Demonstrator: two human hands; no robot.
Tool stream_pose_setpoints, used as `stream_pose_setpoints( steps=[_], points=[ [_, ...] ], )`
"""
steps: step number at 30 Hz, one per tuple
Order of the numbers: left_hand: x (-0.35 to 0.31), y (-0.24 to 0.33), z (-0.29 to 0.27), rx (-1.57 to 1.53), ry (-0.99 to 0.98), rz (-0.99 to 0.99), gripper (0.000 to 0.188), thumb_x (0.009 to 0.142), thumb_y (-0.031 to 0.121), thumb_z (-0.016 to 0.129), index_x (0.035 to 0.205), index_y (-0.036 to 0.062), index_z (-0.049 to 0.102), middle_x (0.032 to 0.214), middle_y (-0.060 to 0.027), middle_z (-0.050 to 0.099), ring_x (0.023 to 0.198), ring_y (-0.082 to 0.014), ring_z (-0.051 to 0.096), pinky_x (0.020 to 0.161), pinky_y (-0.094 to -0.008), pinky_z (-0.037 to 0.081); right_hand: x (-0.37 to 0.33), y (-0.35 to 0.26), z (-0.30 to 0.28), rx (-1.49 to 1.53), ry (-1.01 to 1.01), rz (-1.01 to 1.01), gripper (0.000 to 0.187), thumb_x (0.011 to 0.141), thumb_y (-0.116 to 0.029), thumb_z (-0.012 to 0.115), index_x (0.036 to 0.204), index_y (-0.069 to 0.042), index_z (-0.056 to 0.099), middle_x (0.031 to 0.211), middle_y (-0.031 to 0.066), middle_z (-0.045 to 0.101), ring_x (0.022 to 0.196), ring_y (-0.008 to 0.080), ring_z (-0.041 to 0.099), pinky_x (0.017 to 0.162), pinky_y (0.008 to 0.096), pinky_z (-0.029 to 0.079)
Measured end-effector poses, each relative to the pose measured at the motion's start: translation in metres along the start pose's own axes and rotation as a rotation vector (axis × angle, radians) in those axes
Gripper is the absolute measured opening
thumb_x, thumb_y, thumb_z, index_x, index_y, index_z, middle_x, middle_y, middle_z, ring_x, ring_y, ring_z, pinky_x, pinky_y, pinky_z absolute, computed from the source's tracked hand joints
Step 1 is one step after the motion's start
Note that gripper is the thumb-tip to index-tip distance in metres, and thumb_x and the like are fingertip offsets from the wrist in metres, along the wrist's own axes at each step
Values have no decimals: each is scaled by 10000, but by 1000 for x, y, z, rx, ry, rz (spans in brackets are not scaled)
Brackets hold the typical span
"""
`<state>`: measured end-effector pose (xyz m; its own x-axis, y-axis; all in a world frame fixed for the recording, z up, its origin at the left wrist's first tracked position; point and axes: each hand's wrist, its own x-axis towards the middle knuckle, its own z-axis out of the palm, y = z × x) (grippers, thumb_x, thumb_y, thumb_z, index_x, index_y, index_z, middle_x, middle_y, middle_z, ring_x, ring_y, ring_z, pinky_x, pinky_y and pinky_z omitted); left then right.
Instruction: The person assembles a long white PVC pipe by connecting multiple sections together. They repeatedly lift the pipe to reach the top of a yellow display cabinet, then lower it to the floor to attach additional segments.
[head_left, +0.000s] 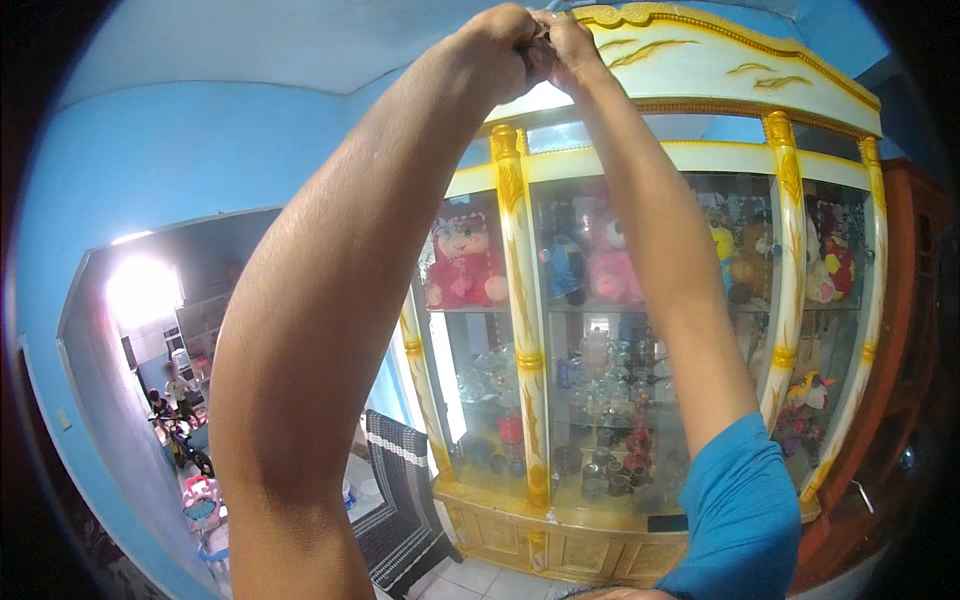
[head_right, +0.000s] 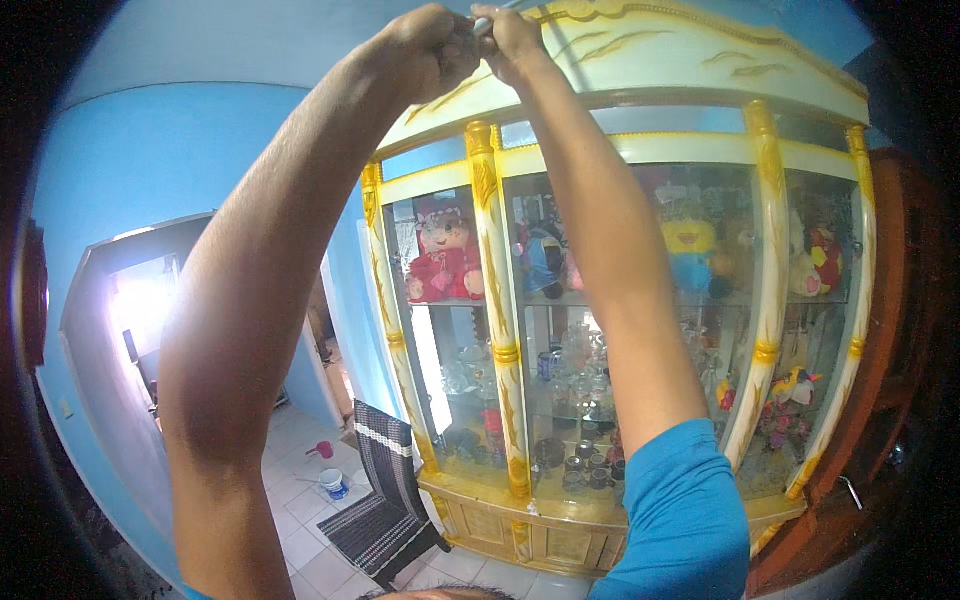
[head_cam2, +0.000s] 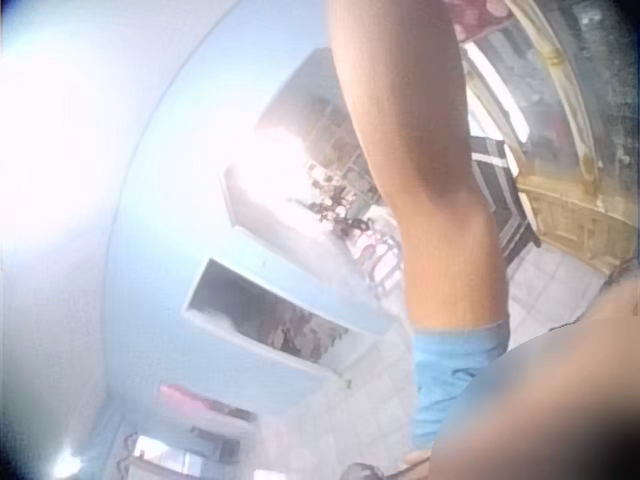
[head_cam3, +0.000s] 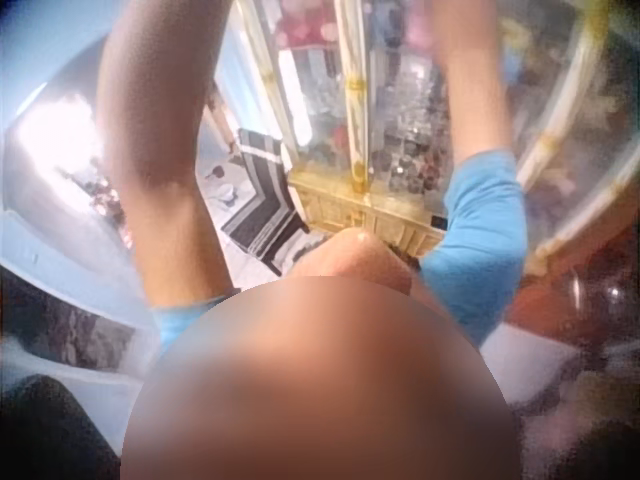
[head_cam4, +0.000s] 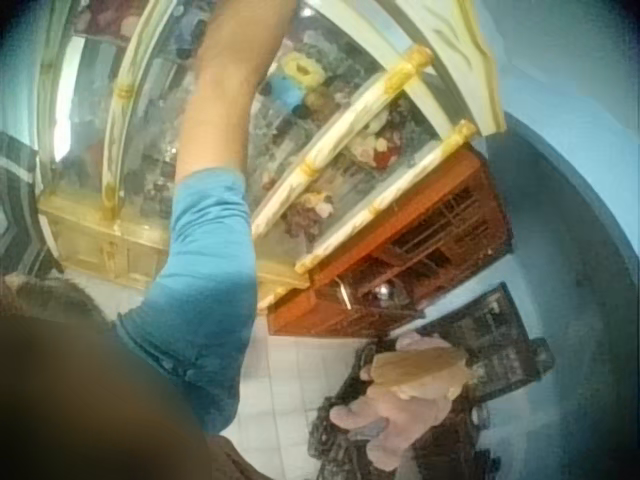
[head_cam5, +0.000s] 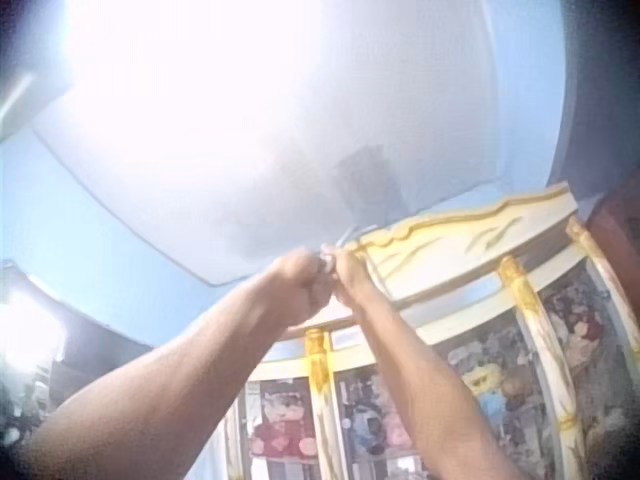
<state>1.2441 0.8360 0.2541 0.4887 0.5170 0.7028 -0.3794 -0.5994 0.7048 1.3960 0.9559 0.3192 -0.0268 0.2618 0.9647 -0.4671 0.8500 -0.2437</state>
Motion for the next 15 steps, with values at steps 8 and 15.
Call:
stream_pose_setpoints(
  steps=[8, 15],
  points=[
    [50, -4, -25, 315, -15, -31, 230, 1039, 49, 401, 906, 4, 584, 717, -49, 592, 421, -97, 474, 352, -228, 395, 22, 16, -12, -68, -11, -35, 205, 944, -104, 563, 740, -85, 544, 679, 20, 525, 591, 155, 526, 518, 297, 449],
    [4, 9, -46, 39, 116, -69, 152, 1018, 40, 500, 902, -1, 589, 691, -31, 564, 473, -82, 481, 388, -216, 400, -13, 20, 35, -92, -22, 71, 233, 992, -116, 506, 771, -100, 579, 677, -2, 552, 526, 112, 439, 511, 237, 361]
  ],
)
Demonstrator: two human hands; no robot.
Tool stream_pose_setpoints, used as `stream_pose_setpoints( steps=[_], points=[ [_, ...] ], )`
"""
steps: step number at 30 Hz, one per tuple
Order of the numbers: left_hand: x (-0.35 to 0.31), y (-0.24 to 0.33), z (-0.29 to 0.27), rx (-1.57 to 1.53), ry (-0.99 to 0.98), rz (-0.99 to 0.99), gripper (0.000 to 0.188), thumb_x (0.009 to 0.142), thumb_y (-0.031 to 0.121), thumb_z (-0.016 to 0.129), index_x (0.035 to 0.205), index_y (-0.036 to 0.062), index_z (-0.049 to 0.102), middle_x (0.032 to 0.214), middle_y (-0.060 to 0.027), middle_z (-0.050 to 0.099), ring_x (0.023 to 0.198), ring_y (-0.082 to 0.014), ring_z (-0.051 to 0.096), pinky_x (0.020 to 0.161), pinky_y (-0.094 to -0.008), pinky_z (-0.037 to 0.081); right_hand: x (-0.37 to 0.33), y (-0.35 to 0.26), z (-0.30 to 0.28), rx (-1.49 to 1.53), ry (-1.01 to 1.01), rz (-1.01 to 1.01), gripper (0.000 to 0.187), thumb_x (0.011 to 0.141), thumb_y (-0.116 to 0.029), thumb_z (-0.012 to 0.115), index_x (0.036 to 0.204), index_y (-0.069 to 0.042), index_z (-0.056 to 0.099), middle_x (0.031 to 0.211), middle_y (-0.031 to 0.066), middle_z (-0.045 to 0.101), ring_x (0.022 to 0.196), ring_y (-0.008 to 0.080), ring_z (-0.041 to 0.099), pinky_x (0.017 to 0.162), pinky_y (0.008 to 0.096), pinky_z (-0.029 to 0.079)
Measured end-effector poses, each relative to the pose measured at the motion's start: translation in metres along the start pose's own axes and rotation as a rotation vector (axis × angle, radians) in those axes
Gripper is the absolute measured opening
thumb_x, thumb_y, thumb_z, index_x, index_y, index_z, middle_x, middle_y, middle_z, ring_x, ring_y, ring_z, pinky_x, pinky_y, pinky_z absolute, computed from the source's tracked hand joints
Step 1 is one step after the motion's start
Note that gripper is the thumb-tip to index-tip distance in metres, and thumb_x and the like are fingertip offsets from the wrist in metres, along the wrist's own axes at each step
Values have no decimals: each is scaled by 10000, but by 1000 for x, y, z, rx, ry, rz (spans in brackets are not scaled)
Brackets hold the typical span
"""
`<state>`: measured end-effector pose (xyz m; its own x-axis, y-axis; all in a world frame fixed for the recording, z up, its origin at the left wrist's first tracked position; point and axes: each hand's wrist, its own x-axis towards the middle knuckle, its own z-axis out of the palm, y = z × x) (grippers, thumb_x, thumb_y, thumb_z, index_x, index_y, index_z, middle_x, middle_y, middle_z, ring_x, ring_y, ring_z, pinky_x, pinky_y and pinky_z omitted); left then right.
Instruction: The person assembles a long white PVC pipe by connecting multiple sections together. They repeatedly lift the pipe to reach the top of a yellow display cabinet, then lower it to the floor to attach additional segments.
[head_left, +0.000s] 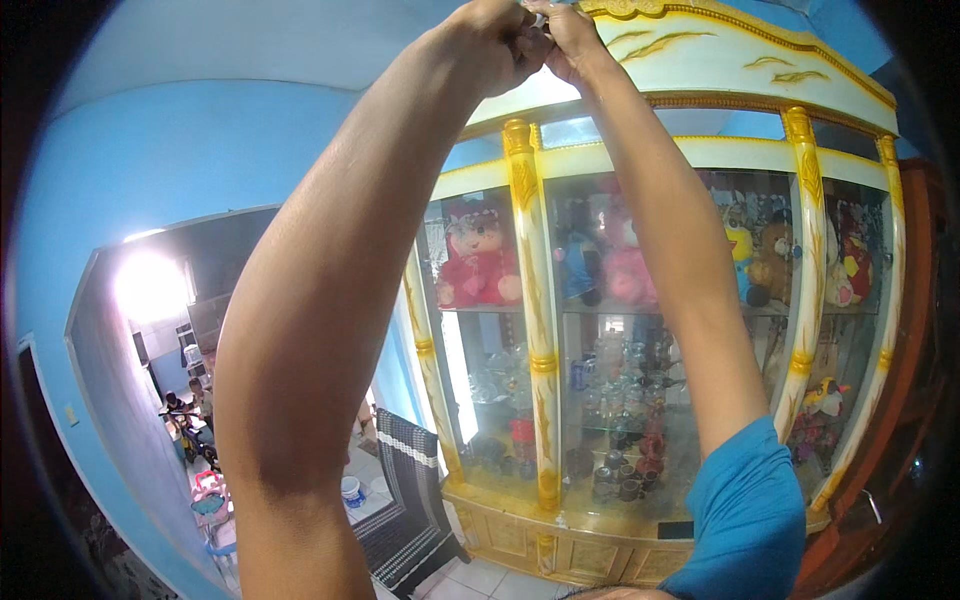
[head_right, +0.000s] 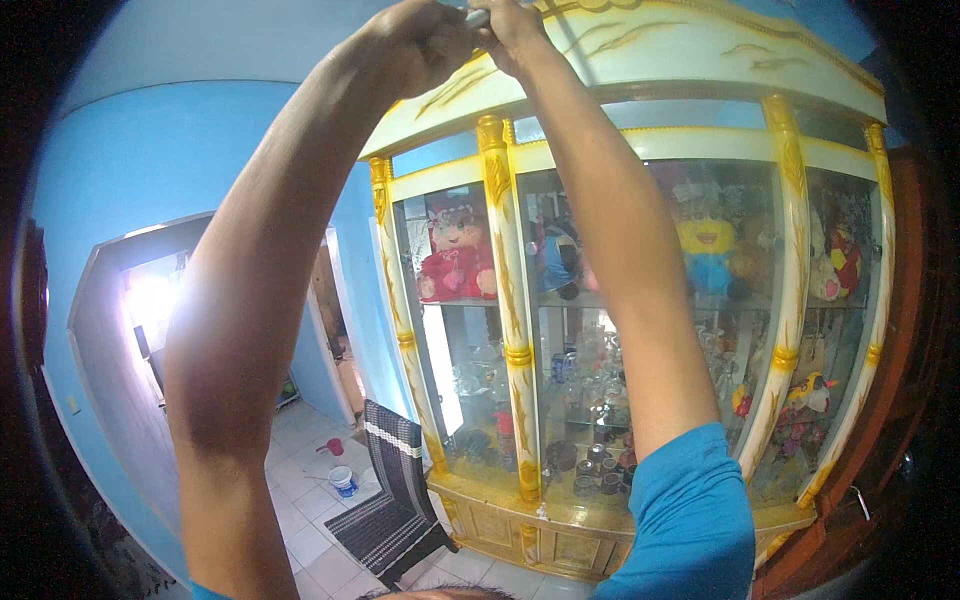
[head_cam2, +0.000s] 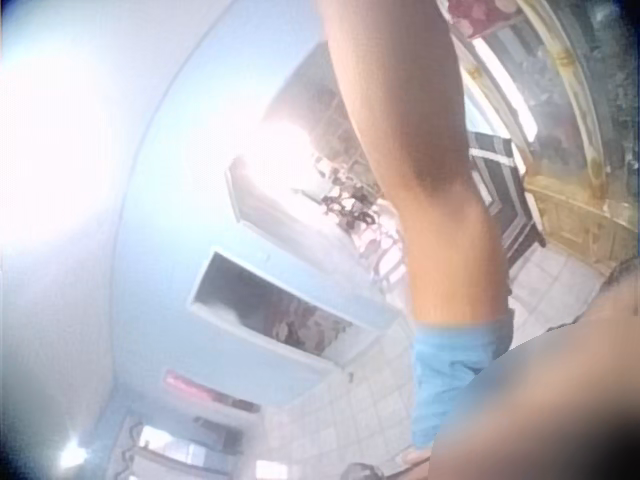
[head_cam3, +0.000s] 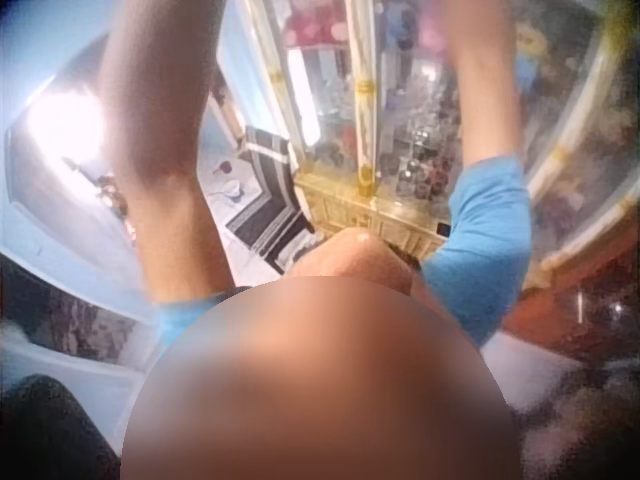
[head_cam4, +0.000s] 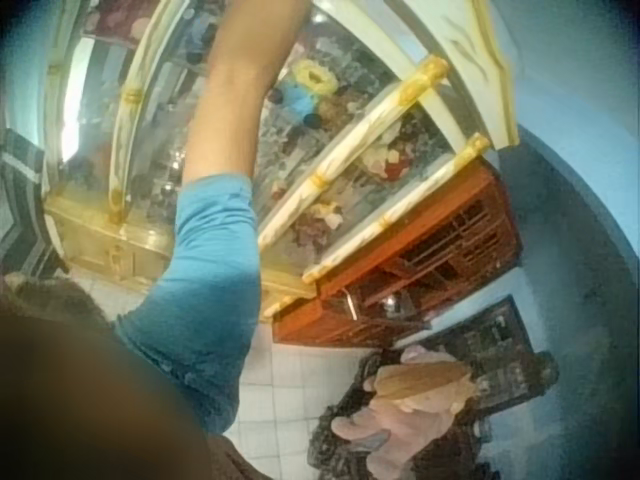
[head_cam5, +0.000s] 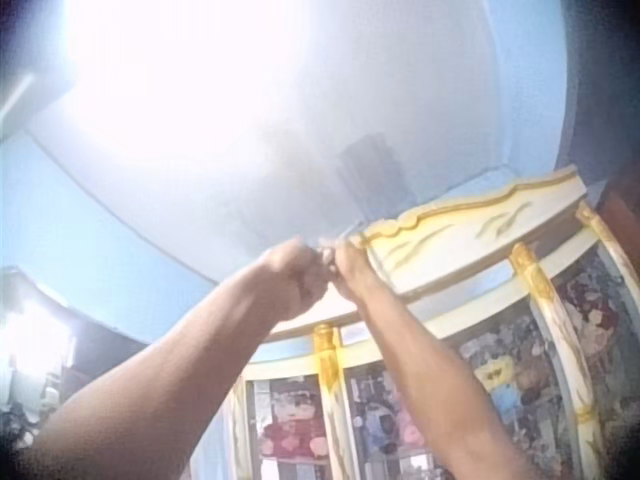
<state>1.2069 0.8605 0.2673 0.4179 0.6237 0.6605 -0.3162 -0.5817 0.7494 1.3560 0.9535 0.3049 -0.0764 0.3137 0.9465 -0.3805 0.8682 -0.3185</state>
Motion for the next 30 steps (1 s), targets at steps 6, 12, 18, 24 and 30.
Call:
stream_pose_setpoints(
  steps=[6, 12, 18, 24, 30],
  points=[
    [-145, 43, -10, 45, -3, 18, 201, 1073, 104, 455, 1024, -65, 551, 748, -23, 524, 478, -48, 445, 385, -178, 387, -82, -53, 114, -36, 81, -40, 184, 997, -127, 556, 883, 5, 615, 773, 104, 633, 645, 198, 608, 596, 295, 530],
    [-310, 101, -55, 130, -23, 91, 360, 1104, 199, 484, 1296, -105, 484, 737, 23, 455, 458, 7, 377, 305, -140, 338, -147, -76, 252, 132, -121, -167, 231, 1001, -128, 563, 957, 89, 629, 799, 149, 674, 624, 233, 663, 559, 321, 575],
    [-429, 149, -51, 176, 237, 75, 402, 1135, 229, 385, 1375, -92, 401, 740, 11, 422, 441, -4, 345, 286, -160, 331, -223, -124, 351, 219, -170, -297, 234, 1000, -121, 570, 899, 85, 620, 752, 136, 637, 583, 209, 641, 453, 295, 535],
    [-407, 171, -73, 33, -88, -20, 375, 1144, 234, 354, 1337, -83, 409, 787, -13, 435, 459, -6, 351, 294, -171, 335, -222, -149, 350, 170, -9, -157, 209, 1004, -106, 549, 989, 86, 630, 802, 152, 658, 671, 222, 677, 521, 323, 565],
    [-337, 123, -19, -368, 146, 78, 220, 1072, 76, 405, 987, -67, 550, 787, -53, 547, 478, -69, 433, 382, -192, 373, -149, -96, 257, -846, -121, -874, 200, 1012, -137, 557, 996, 43, 643, 860, 128, 664, 738, 241, 673, 675, 353, 570]
  ],
)
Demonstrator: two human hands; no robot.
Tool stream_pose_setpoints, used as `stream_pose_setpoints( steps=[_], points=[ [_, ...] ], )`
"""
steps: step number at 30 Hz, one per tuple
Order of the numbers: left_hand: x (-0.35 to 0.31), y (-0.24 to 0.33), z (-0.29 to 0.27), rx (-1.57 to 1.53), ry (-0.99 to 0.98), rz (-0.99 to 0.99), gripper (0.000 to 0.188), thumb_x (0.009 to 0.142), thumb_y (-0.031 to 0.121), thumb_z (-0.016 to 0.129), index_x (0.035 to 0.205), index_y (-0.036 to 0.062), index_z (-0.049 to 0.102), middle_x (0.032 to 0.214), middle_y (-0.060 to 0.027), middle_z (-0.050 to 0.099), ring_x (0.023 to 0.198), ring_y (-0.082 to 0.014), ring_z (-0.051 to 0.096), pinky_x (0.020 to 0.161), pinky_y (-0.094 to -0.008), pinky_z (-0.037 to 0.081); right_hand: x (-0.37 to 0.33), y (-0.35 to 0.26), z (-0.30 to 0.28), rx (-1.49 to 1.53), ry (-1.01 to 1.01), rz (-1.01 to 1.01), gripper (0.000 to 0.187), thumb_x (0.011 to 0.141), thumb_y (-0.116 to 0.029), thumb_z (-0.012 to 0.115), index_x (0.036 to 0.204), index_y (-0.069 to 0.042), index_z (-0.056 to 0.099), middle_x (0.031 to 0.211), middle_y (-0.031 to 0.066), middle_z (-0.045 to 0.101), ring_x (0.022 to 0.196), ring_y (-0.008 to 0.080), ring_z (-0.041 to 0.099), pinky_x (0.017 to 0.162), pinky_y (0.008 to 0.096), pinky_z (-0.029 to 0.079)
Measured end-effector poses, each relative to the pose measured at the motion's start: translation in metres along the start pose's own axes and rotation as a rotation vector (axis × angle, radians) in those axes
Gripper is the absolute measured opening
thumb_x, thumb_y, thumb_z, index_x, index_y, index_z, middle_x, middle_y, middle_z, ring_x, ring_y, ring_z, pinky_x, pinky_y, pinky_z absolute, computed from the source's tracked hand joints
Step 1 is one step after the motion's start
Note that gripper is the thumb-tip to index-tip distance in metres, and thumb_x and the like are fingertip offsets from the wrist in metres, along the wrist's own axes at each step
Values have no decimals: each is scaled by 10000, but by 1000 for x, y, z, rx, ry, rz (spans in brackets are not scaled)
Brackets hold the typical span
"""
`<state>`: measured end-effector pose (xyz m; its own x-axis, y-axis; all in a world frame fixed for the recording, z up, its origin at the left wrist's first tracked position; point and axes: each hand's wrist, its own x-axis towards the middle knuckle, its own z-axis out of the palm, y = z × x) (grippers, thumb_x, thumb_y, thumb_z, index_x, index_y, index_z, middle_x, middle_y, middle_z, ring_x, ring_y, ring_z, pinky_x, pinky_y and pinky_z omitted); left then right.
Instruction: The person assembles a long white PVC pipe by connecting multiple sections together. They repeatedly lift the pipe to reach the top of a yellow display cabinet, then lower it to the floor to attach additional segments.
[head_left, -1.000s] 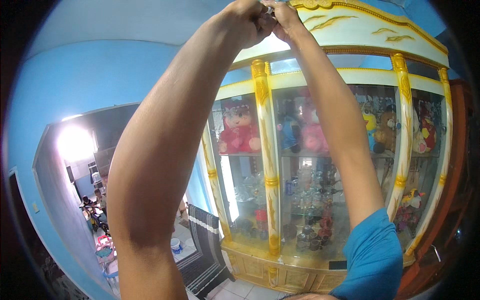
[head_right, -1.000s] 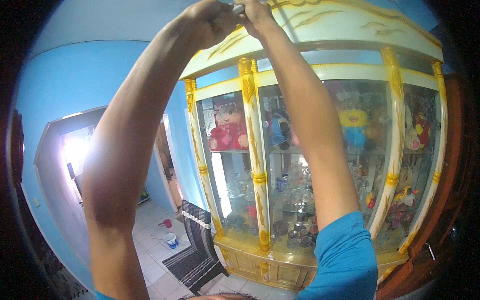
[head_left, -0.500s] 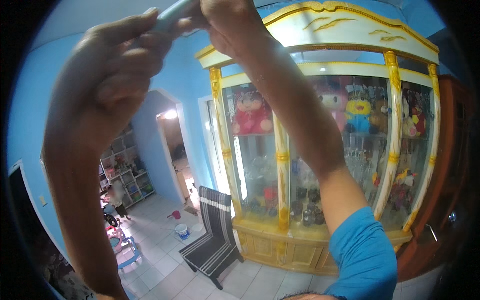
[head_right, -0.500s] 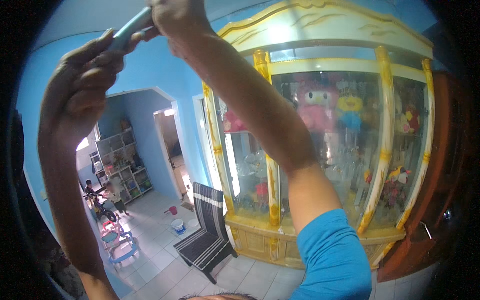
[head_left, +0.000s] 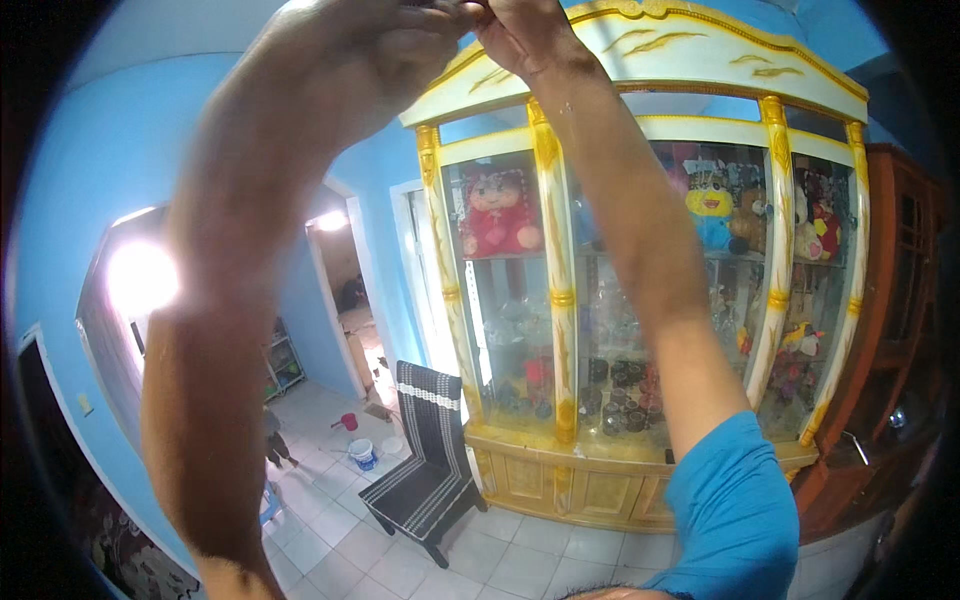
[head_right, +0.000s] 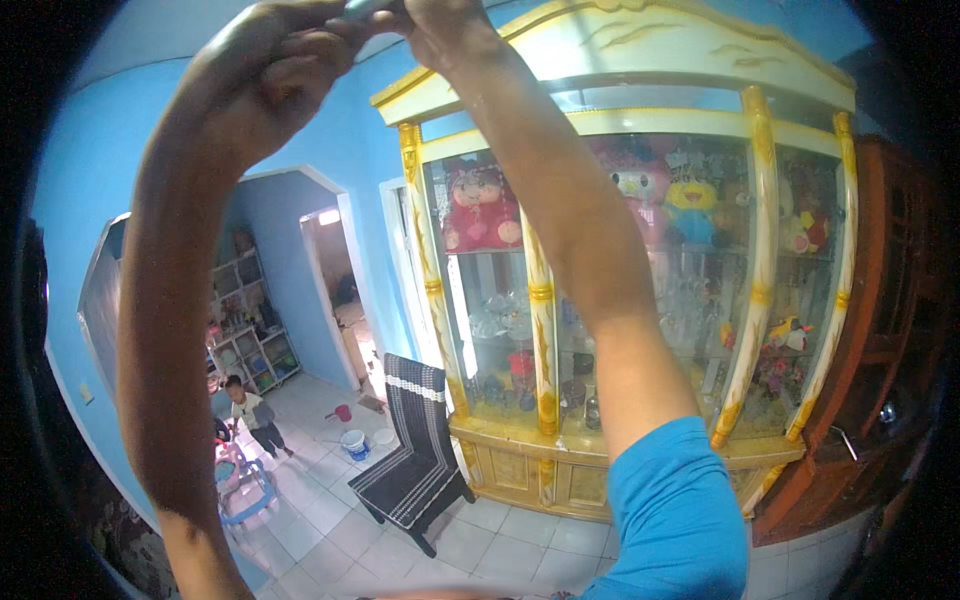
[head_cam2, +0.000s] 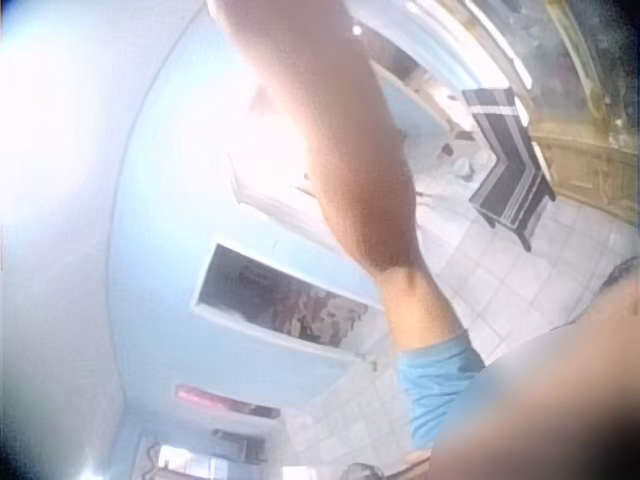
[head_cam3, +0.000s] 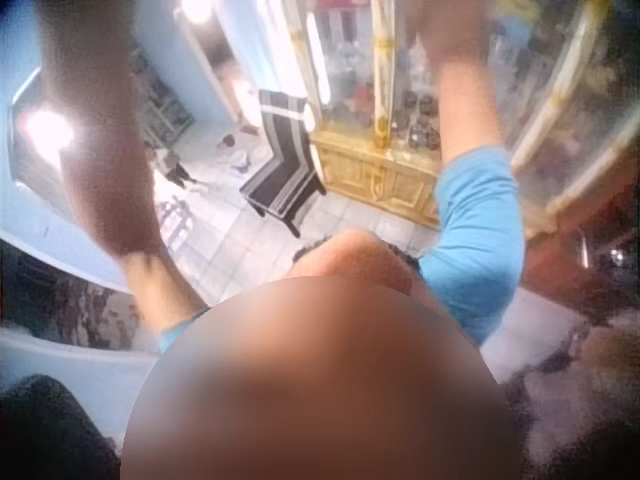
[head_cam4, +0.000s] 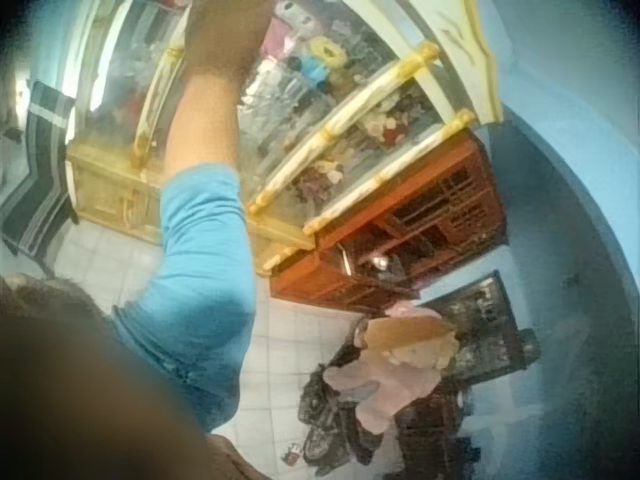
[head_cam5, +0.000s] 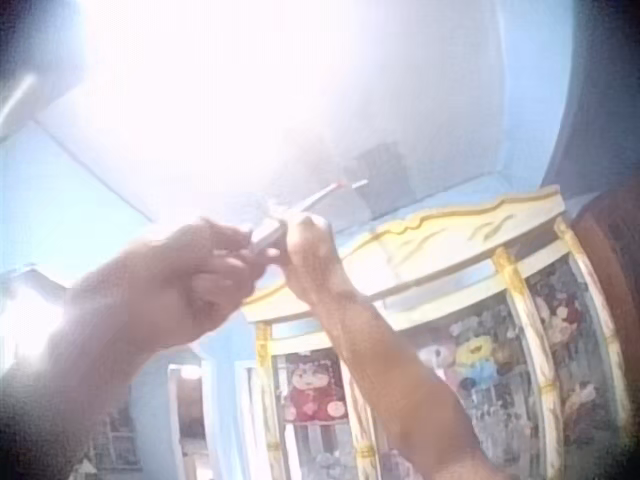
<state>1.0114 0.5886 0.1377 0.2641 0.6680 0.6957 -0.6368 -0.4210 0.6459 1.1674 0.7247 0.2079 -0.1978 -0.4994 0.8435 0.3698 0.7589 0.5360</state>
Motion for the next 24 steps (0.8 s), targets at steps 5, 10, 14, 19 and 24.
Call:
stream_pose_setpoints(
  steps=[5, 10, 14, 19, 24],
  points=[
    [118, -58, -1, 388, -9, -44, 205, 1059, 52, 394, 979, -54, 551, 763, -54, 537, 468, -81, 430, 383, -217, 366, -29, 92, -13, 990, 210, 801, 211, 988, -195, 598, 869, -23, 626, 716, 80, 596, 616, 219, 562, 612, 349, 474],
    [223, -119, -12, 288, -118, -44, 180, 1026, 35, 432, 921, -7, 571, 748, -48, 554, 454, -90, 439, 370, -237, 356, -62, 189, -35, 1060, 123, 839, 292, 998, -202, 593, 732, -83, 595, 623, 34, 547, 511, 158, 493, 501, 295, 398],
    [290, -148, -12, 220, -206, -59, 203, 1026, 43, 424, 902, 1, 580, 732, -32, 573, 427, -83, 469, 354, -233, 361, -73, 255, -46, 970, 145, 871, 309, 998, -194, 593, 700, -115, 571, 601, 12, 531, 501, 149, 485, 491, 283, 387],
    [326, -186, -14, 296, -43, -56, 225, 1034, 41, 400, 919, 6, 590, 733, -19, 577, 441, -69, 472, 365, -217, 370, -99, 296, -47, 829, 225, 958, 295, 963, -229, 644, 694, -123, 582, 596, 14, 532, 502, 161, 501, 481, 292, 403],
    [338, -209, -10, 339, -130, 58, 231, 1031, 46, 389, 928, 18, 594, 730, -16, 588, 475, -64, 479, 392, -208, 372, -109, 315, -58, 831, 100, 950, 188, 965, -222, 623, 822, -99, 626, 633, 2, 569, 526, 132, 529, 494, 282, 431]
  ],
)
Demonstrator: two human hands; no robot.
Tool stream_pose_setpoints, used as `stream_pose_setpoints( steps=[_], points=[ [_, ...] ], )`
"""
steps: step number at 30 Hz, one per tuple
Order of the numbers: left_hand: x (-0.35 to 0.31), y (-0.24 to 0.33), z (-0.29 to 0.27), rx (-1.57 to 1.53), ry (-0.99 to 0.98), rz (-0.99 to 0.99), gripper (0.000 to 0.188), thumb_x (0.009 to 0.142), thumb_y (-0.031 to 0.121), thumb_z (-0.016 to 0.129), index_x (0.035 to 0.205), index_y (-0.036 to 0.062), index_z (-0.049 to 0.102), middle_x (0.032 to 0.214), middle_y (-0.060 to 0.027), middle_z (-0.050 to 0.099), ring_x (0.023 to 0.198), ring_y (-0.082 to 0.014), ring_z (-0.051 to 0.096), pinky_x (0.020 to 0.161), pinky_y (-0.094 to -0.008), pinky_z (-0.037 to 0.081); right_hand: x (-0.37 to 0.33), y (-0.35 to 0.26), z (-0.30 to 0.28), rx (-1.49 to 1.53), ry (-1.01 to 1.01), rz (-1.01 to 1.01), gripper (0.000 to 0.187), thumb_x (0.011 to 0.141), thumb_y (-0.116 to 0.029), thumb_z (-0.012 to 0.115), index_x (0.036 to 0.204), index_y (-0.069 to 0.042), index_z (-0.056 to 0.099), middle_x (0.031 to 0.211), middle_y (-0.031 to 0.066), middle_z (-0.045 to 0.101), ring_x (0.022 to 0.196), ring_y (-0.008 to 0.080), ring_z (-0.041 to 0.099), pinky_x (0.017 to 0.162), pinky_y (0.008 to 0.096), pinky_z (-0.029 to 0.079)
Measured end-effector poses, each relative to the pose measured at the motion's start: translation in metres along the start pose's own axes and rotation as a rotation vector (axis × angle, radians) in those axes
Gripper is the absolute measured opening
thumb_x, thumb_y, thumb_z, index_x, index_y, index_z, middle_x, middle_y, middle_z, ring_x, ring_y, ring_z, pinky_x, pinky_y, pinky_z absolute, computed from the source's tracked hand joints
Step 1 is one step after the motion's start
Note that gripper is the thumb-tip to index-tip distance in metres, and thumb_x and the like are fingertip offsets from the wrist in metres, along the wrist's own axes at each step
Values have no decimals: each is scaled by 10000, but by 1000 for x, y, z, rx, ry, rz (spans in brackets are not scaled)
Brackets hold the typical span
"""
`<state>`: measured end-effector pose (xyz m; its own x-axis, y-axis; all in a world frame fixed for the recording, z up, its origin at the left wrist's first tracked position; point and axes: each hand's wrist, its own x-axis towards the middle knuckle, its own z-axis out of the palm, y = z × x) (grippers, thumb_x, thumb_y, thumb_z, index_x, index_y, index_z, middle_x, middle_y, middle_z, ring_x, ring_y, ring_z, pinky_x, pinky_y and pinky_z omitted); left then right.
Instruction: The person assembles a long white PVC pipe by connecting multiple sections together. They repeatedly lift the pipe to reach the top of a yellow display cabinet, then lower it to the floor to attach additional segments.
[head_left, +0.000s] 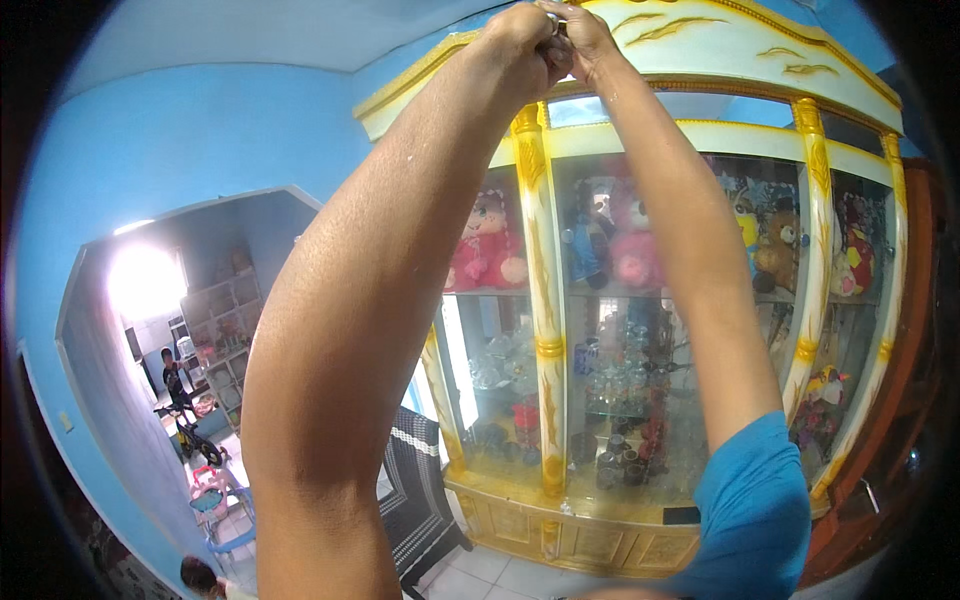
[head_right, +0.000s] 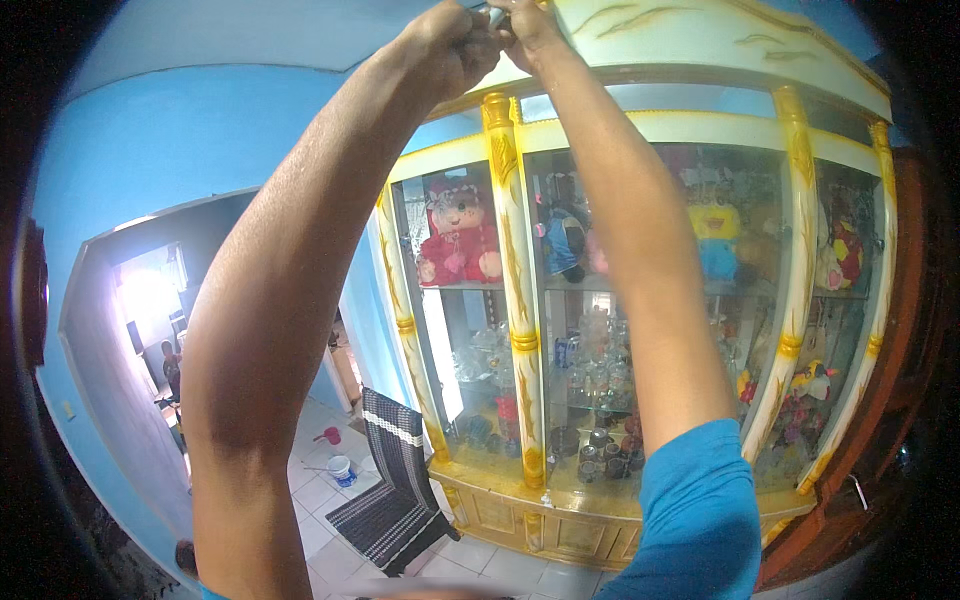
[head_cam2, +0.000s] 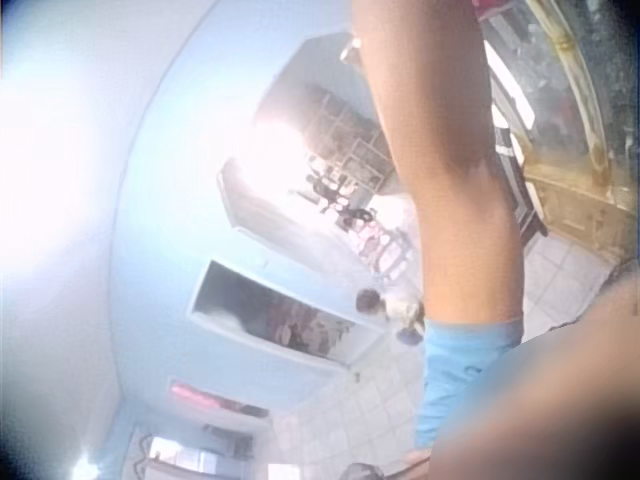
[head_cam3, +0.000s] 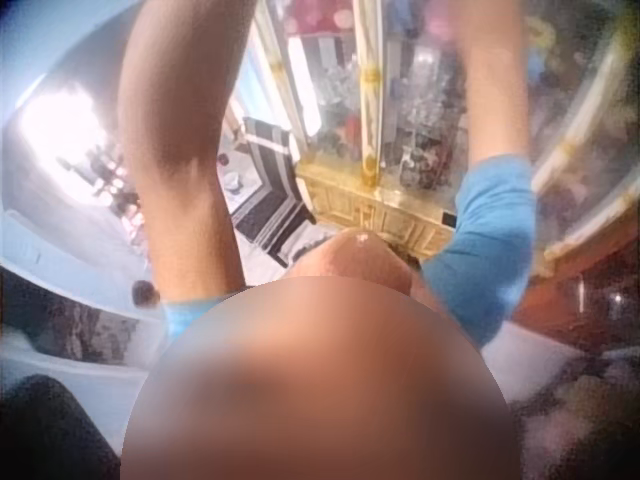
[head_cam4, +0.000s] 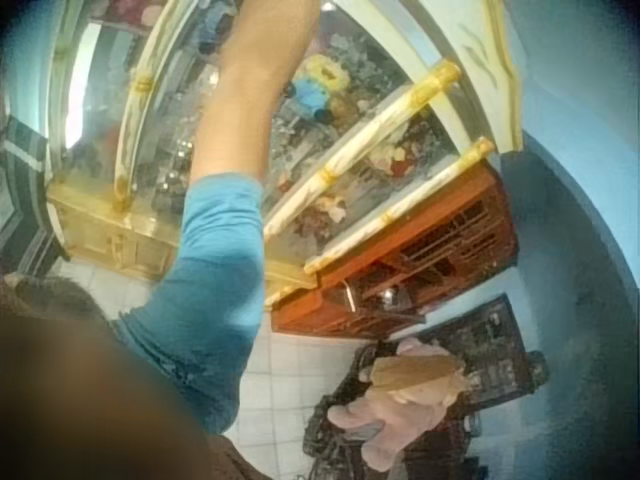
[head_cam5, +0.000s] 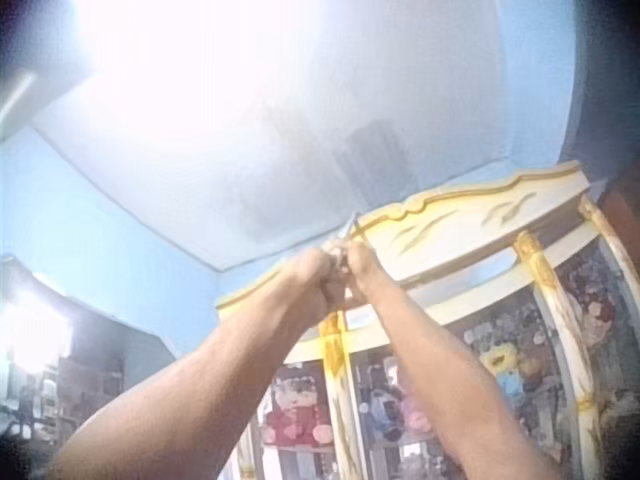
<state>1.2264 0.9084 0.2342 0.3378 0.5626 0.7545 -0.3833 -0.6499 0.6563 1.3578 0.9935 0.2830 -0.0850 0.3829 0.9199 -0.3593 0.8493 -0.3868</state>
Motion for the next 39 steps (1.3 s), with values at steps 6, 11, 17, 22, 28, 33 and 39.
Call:
stream_pose_setpoints(
  steps=[6, 11, 17, 22, 28, 33, 39],
  points=[
    [-7, 13, -12, -15, -58, -45, 230, 1038, 49, 377, 967, 5, 591, 773, -30, 590, 492, -65, 455, 415, -209, 376, -3, -7, 9, -4, 15, -70, 164, 979, -207, 612, 869, -86, 631, 690, 1, 598, 580, 123, 562, 525, 271, 457],
    [-160, 84, -13, 56, 25, 23, 238, 1073, 68, 380, 1026, -51, 580, 790, -36, 556, 510, -55, 426, 415, -207, 376, -81, -48, 130, -6, 8, -17, 144, 977, -157, 608, 862, -75, 632, 714, 39, 597, 624, 169, 575, 591, 300, 481],
    [-262, 153, -33, -69, 24, -72, 240, 1077, 75, 367, 1064, -86, 546, 788, -20, 513, 514, -52, 390, 405, -188, 356, -137, -91, 212, 56, -135, -167, 185, 1004, -159, 571, 899, -21, 636, 766, 78, 626, 672, 200, 608, 608, 316, 491],
    [-385, 235, -71, 15, -3, -56, 362, 1147, 236, 342, 1324, -72, 410, 808, -20, 439, 487, -6, 371, 313, -177, 334, -200, -118, 339, 228, -284, -283, 229, 1024, -178, 557, 950, 31, 616, 802, 98, 631, 699, 202, 635, 624, 332, 535],
    [-418, 249, -121, -20, -192, -20, 444, 1132, 286, 403, 1401, -67, 414, 926, -95, 547, 586, -47, 504, 377, -190, 432, -245, -159, 349, 71, -197, -208, 183, 1014, -126, 539, 993, 46, 597, 842, 112, 625, 702, 190, 629, 635, 328, 542],
    [-378, 246, -56, -203, 30, -98, 229, 1075, 87, 403, 1092, -104, 528, 804, -46, 520, 527, -58, 414, 407, -182, 379, -194, -134, 339, 150, -193, -229, 178, 1008, -148, 555, 947, 9, 611, 821, 90, 622, 701, 176, 601, 619, 294, 514],
    [-231, 129, -22, 12, 164, -95, 226, 1064, 54, 389, 995, -64, 569, 756, -45, 553, 517, -68, 446, 441, -206, 419, -120, -71, 180, 77, -127, -73, 332, 1023, -246, 545, 714, -131, 580, 633, 12, 545, 540, 130, 508, 522, 261, 420]
  ],
)
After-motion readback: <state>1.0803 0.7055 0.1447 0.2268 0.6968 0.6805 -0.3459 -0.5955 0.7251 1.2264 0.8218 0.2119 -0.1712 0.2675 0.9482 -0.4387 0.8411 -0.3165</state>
